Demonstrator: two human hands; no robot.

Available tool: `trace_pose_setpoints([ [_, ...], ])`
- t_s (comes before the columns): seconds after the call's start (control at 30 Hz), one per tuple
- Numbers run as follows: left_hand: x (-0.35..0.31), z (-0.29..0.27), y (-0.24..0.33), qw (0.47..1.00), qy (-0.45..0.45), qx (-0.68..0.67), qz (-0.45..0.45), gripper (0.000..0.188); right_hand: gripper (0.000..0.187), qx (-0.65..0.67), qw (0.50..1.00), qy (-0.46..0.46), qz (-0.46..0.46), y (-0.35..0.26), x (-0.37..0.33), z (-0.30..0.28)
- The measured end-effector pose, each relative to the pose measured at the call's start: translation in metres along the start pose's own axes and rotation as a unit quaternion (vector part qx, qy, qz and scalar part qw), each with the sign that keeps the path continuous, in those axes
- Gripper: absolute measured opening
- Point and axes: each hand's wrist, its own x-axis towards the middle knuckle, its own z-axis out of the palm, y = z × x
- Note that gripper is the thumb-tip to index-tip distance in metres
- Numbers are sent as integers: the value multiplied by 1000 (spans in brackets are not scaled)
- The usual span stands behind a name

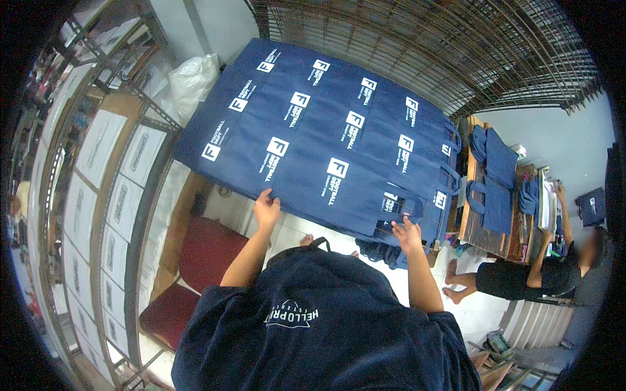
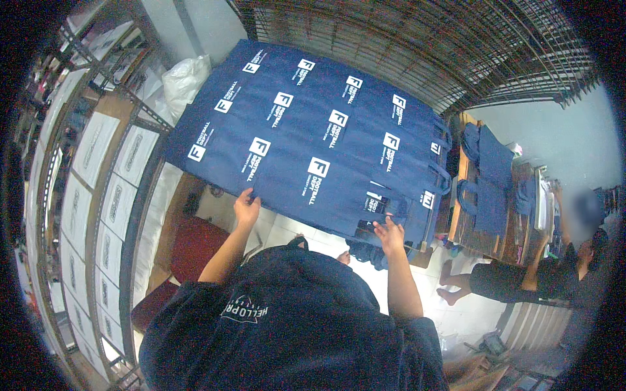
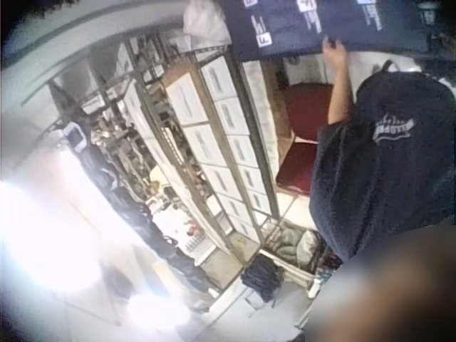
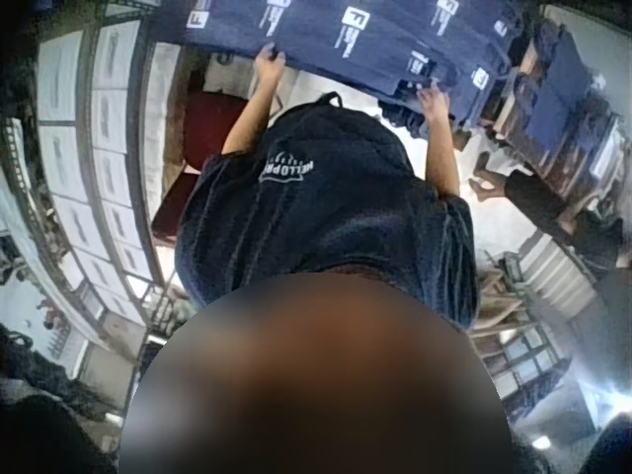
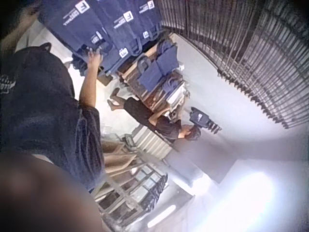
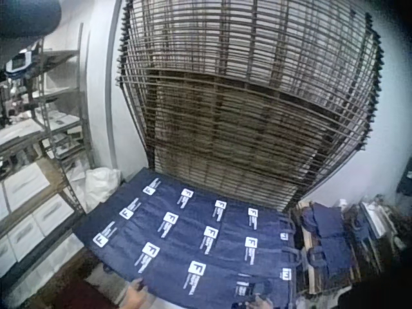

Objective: The person repeatedly picks up blue tote bags from a table and stacks them into a neat pile. The person aligns the bags and places them one by one to build a growing stack.

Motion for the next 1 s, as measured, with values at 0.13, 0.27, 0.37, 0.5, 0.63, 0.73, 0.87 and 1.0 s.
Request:
trace_pose_setpoints([
  [0.13, -1, -5, 10, 1000, -11, 12, 11, 39, 58, -5, 1000, -19, 6, 2, 1, -4],
  [0.27, -1, -5, 5, 1000, -15, 0, 10, 39, 55, -11, 1000, -8, 2, 3, -3, -1],
  [0.37, -1, -5, 7, 1000, -14, 19, 8, 38, 54, -3, 1000, -24, 10, 7, 3, -10],
  [0.5, 1, -6, 7, 1000, -23, 7, 10, 38, 60, -2, 1000, -24, 18, 8, 5, -11],
  [0.63, 1, -5, 4, 1000, -7, 8, 26, 37, 64, -1, 1000, -15, 24, 8, 4, -11],
  [0.73, -1, -6, 7, 1000, -5, -2, 11, 38, 58, -10, 999, -21, 24, 10, 8, -13],
  [0.87, -3, -9, 19, 1000, -4, 16, 16, 37, 41, -6, 1000, -12, 26, 14, 10, -17],
  [1.0, 1, -4, 3, 999, 6, 13, 35, 37, 30, -37, 999, -6, 21, 10, -1, -8],
])
